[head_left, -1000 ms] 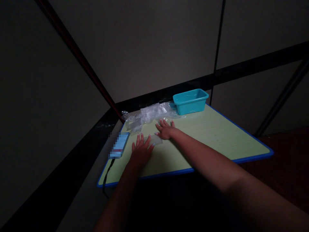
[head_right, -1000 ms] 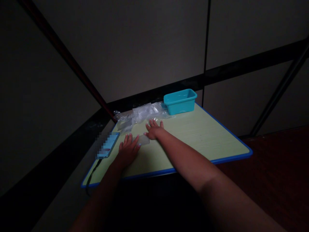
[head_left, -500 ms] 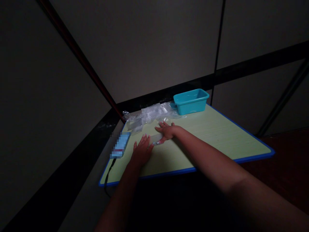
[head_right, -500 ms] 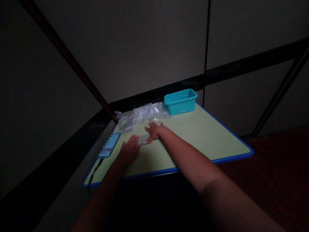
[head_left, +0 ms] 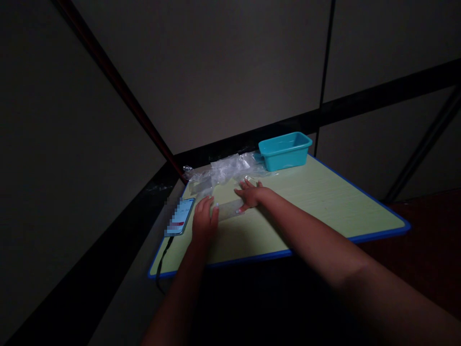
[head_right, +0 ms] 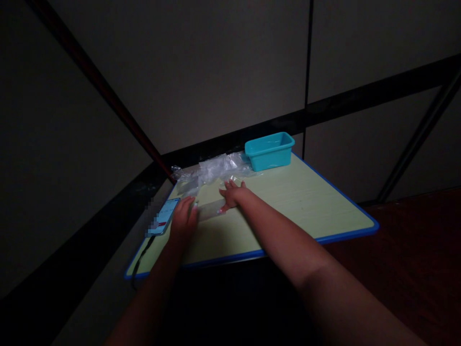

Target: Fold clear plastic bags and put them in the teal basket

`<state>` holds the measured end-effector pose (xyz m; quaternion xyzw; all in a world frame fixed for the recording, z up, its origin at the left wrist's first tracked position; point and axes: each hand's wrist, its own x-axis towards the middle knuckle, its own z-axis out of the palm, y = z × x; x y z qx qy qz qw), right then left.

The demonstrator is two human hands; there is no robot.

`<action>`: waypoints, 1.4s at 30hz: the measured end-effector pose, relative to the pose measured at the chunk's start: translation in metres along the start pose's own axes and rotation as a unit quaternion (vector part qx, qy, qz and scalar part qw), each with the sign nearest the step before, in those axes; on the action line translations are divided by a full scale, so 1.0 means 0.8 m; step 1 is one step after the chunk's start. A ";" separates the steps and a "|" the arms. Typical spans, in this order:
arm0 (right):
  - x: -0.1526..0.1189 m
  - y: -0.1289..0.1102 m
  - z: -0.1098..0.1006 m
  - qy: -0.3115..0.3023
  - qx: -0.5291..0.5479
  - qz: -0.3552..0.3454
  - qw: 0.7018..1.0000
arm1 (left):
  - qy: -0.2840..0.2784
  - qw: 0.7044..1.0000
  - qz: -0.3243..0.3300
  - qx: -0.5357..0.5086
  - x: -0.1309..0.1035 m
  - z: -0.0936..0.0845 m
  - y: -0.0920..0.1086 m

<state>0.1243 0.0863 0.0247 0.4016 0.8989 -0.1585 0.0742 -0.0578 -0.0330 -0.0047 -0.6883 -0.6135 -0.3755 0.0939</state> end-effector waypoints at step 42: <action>0.011 0.006 0.003 0.153 -0.011 -0.027 0.988 | 0.024 0.994 -0.101 0.031 0.065 0.016 -0.045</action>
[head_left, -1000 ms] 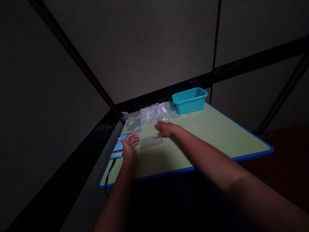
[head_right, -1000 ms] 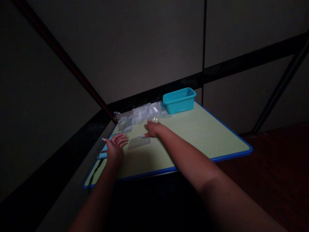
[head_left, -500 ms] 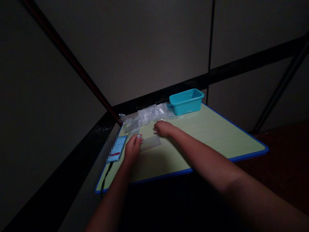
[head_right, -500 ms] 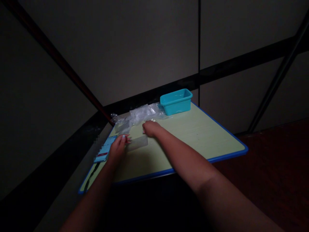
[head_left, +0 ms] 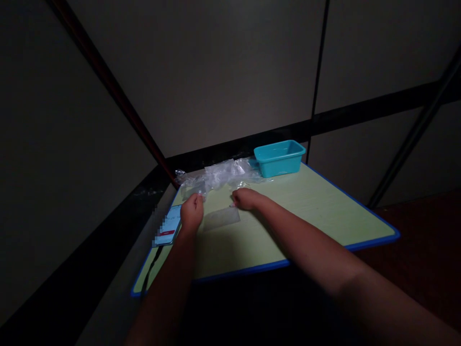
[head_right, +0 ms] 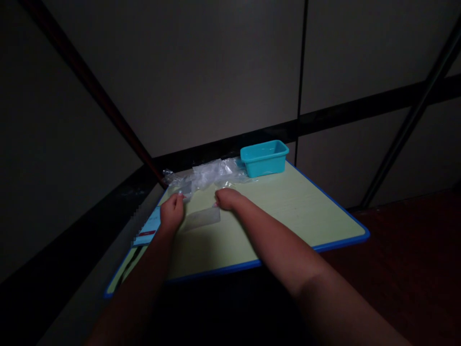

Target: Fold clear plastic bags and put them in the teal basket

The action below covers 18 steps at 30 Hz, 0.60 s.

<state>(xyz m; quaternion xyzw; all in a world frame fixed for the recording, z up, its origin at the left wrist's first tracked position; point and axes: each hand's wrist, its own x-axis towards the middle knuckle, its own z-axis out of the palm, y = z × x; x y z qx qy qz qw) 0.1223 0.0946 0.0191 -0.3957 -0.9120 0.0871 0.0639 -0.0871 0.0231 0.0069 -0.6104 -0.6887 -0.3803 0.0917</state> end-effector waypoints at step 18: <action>0.008 0.017 0.014 0.009 0.001 -0.014 1.000 | -0.141 0.984 0.075 -0.074 -0.010 -0.001 0.019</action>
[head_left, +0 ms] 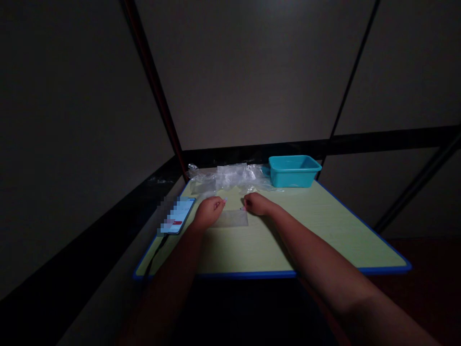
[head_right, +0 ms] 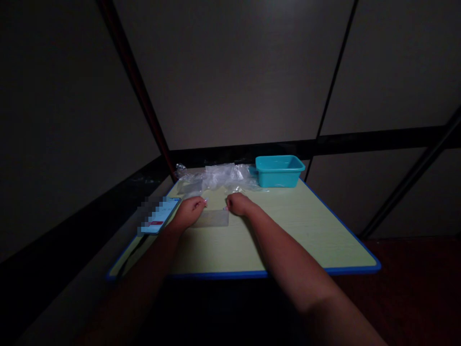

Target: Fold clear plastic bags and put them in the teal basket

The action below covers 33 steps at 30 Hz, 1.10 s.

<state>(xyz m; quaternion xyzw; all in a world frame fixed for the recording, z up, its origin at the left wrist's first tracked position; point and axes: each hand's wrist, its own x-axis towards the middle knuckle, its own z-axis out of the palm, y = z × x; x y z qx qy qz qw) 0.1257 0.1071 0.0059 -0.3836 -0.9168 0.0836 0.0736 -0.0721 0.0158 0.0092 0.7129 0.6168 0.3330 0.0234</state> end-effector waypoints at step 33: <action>-0.012 -0.013 -0.014 -0.032 -0.030 0.024 0.999 | 0.041 0.998 0.004 0.045 0.003 -0.008 -0.013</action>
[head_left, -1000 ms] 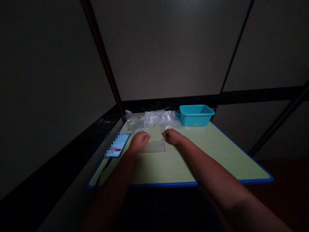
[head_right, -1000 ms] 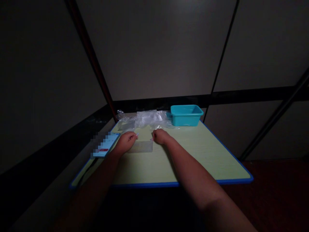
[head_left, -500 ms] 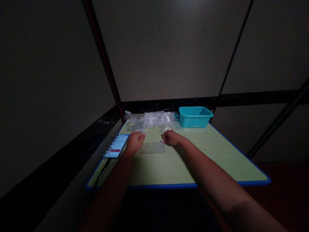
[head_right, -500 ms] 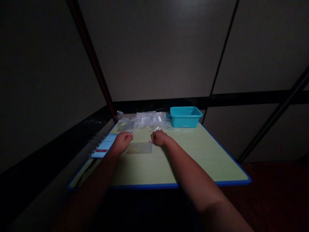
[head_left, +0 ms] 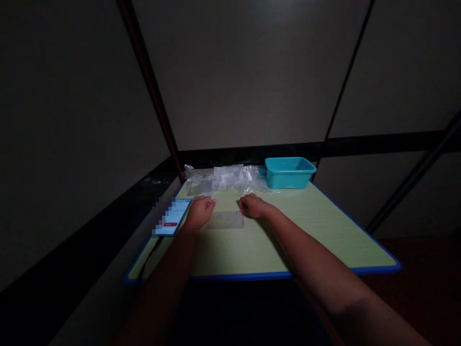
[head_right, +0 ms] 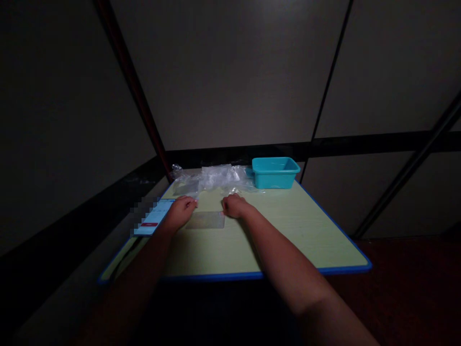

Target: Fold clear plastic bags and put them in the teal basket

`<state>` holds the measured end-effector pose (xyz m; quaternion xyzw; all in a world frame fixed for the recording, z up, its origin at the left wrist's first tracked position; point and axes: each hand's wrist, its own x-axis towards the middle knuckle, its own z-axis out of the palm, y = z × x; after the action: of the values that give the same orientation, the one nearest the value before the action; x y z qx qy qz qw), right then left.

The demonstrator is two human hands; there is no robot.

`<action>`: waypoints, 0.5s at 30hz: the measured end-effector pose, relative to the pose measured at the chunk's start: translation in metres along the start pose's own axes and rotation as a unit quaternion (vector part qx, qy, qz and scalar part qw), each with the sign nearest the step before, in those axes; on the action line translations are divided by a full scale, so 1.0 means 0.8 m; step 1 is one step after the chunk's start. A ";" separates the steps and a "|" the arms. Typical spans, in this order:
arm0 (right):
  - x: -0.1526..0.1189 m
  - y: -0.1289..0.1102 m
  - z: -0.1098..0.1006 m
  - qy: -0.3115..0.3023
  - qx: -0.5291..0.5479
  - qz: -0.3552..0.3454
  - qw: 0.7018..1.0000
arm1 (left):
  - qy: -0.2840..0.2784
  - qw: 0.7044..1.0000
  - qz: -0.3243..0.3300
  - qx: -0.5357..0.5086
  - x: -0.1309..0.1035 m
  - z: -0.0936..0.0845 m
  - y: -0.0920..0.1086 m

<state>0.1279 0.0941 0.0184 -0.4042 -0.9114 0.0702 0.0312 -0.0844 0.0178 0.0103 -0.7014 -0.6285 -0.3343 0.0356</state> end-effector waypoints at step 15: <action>0.001 0.002 0.000 0.005 0.020 -0.007 1.000 | -0.004 1.000 0.009 -0.006 -0.001 0.003 -0.003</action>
<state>0.1285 0.0960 0.0178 -0.3972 -0.9127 0.0859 0.0437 -0.0857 0.0190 0.0072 -0.7083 -0.6204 -0.3352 0.0318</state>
